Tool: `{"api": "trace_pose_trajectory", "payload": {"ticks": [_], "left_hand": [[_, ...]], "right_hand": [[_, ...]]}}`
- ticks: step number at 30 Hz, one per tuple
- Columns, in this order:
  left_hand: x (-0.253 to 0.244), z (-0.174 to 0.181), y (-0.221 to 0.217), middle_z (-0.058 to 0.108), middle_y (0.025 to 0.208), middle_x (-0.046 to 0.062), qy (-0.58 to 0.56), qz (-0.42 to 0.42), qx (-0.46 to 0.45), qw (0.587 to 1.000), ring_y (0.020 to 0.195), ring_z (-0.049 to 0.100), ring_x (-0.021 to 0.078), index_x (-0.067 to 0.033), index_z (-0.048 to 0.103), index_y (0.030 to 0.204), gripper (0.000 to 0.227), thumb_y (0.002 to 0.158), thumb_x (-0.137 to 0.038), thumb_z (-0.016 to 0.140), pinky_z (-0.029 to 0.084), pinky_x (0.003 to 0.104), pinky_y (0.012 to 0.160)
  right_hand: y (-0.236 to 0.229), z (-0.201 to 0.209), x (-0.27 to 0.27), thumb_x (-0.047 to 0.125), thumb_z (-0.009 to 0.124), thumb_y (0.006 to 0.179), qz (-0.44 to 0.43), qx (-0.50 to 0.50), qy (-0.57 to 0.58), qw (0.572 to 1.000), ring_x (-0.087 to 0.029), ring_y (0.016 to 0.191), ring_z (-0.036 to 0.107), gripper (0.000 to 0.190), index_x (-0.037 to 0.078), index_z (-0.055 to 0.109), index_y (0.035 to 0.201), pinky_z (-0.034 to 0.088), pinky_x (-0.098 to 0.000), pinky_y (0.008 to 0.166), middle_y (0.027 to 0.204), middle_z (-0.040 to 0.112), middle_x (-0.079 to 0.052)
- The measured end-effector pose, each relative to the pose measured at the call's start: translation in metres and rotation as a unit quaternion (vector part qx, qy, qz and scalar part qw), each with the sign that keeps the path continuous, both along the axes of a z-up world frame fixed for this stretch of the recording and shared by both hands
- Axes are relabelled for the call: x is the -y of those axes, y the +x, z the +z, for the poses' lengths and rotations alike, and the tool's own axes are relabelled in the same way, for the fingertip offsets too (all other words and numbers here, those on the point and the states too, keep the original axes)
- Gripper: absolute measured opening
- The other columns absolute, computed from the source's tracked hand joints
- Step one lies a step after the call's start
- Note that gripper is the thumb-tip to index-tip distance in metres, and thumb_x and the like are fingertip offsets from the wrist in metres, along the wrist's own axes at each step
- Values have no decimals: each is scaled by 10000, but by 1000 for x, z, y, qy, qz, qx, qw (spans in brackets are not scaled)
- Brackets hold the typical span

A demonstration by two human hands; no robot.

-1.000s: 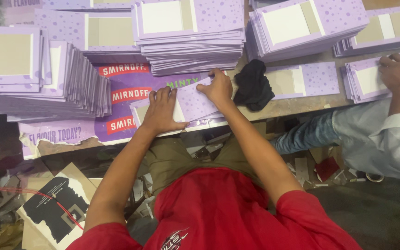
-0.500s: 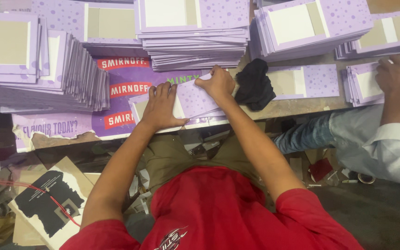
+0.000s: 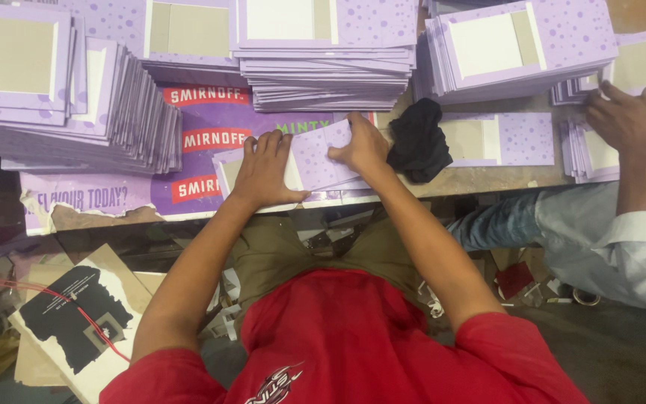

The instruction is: The person repeatedly folds purple patterned paper sheets in half and places them into a growing stack on the table. The hands pick up each sheet, fold it, and set it down without using any tools.

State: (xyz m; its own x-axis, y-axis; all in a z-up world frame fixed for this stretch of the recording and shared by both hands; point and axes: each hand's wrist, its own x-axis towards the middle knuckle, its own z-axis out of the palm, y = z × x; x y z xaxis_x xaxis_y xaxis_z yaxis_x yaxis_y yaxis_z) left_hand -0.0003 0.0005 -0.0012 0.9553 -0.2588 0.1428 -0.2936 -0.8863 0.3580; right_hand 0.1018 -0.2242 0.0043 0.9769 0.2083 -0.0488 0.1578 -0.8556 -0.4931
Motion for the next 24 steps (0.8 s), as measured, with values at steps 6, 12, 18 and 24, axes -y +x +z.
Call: {"api": "trace_pose_trajectory", "payload": {"ticks": [6, 12, 18, 24], "left_hand": [[0, 5, 4, 466, 1393, 288, 15, -4, -37, 999, 1349, 401, 419, 71, 446, 1427, 1247, 544, -724, 823, 237, 635, 1105], [6, 16, 6, 451, 1413, 291, 29, 0, -58, 998, 1350, 386, 415, 90, 428, 1420, 1254, 531, -696, 835, 242, 606, 1113], [9, 20, 5, 455, 1413, 278, 35, 5, -50, 998, 1363, 381, 406, 83, 434, 1407, 1225, 534, -675, 840, 238, 592, 1117], [9, 19, 3, 458, 1407, 281, 36, 3, -37, 999, 1358, 378, 410, 91, 443, 1404, 1223, 533, -668, 842, 241, 578, 1120]], "right_hand": [[6, -8, 0, 415, 916, 561, -37, -21, 19, 999, -308, 932, 720, 686, 106, 664, 1119, 552, -443, 786, 993, 742, -110], [17, -13, -17, 488, 919, 530, -124, -10, 24, 992, -306, 834, 725, 600, 99, 703, 932, 543, -435, 741, 879, 743, -124], [11, -4, -22, 516, 908, 543, -152, -15, 34, 988, -303, 827, 728, 621, 56, 698, 906, 546, -439, 744, 868, 742, -139], [6, 2, -29, 512, 910, 547, -163, 10, 33, 986, -325, 845, 731, 648, 46, 699, 945, 552, -447, 761, 873, 738, -155]]}}
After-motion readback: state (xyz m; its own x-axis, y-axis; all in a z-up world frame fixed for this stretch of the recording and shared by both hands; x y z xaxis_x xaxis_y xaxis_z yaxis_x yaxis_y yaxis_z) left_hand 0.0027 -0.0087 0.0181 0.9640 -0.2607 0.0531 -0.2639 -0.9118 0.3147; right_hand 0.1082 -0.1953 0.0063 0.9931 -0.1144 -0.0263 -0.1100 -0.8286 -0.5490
